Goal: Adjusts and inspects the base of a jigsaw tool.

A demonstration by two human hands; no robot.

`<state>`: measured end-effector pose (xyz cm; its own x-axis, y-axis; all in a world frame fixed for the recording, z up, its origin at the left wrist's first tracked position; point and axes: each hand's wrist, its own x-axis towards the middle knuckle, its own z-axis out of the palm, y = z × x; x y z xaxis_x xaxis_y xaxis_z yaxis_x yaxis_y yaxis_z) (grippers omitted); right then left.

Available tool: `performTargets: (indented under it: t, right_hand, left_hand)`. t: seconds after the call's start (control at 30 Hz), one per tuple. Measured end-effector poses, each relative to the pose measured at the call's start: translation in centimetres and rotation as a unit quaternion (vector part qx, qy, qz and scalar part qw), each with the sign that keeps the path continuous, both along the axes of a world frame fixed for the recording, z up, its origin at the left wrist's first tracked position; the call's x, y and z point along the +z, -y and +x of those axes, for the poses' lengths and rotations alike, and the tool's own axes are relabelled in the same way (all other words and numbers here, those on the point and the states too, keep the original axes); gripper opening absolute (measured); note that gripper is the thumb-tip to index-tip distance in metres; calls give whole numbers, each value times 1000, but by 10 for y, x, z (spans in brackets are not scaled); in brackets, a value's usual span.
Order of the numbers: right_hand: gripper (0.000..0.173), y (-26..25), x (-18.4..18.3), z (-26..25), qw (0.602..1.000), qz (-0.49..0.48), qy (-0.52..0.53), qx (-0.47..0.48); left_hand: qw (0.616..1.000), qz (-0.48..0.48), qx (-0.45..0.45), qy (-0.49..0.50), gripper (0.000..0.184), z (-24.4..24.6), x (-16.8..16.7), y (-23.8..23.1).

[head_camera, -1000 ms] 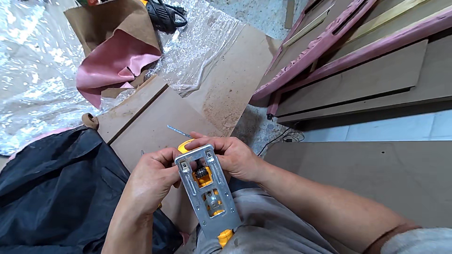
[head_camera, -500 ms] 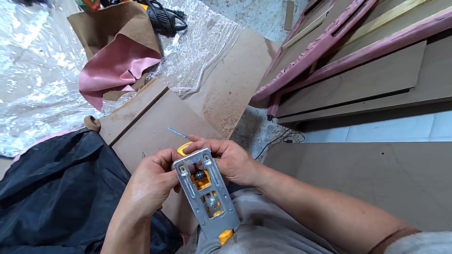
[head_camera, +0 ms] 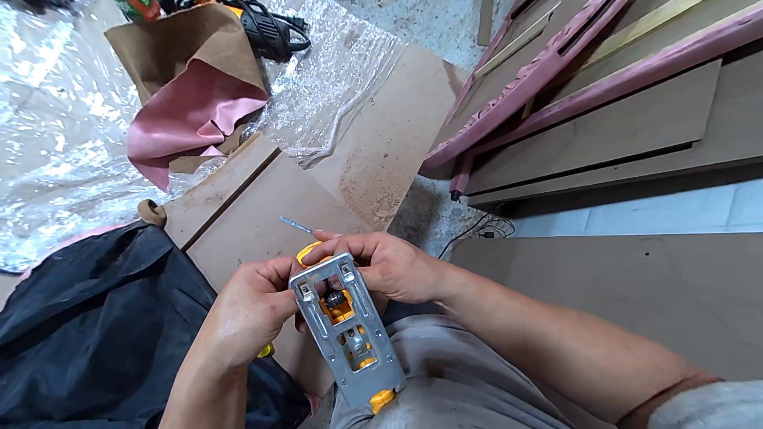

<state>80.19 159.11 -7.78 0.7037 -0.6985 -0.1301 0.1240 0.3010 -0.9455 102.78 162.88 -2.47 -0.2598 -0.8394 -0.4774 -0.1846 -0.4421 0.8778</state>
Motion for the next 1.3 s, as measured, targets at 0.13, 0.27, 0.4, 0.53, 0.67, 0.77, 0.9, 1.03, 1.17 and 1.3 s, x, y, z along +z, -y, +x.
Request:
performTargets:
  t: [0.13,0.27,0.4,0.53,0.67,0.77,0.9,1.03,1.17,1.3]
  right_hand:
    - [14,5,2,-4,1000,2,-8,27]
    - [13,6,6,-6,999,8,-27,32]
    - [12,7,8,2,998,-6,-51,30]
    - [9,7,10,7,997,-15,-65,25]
    - [10,17,12,8,995,-27,-85,46]
    - [12,27,17,8,987,-75,-115,82]
    - [11,40,15,6,975,-128,-114,142]
    - [13,41,15,6,971,-145,-126,145]
    - [18,33,20,13,967,-160,-160,117]
    - [19,32,22,16,963,-174,-171,114]
  left_hand:
    - [998,13,-40,42,12,-2,8,4]
    - [994,12,-95,54,12,2,8,11]
    - [995,6,-95,28,13,11,5,13]
    - [997,-9,-66,26,14,15,-1,8]
    - [999,-19,-27,21,10,13,-3,2]
    - [999,-27,-24,10,10,14,-3,-1]
    - [999,-28,-28,-9,11,16,-5,-1]
    - [999,-23,-23,-24,12,19,-8,-1]
    - [998,-14,-23,-56,11,28,-13,-2]
    - [995,-29,-33,-84,7,37,-19,-5]
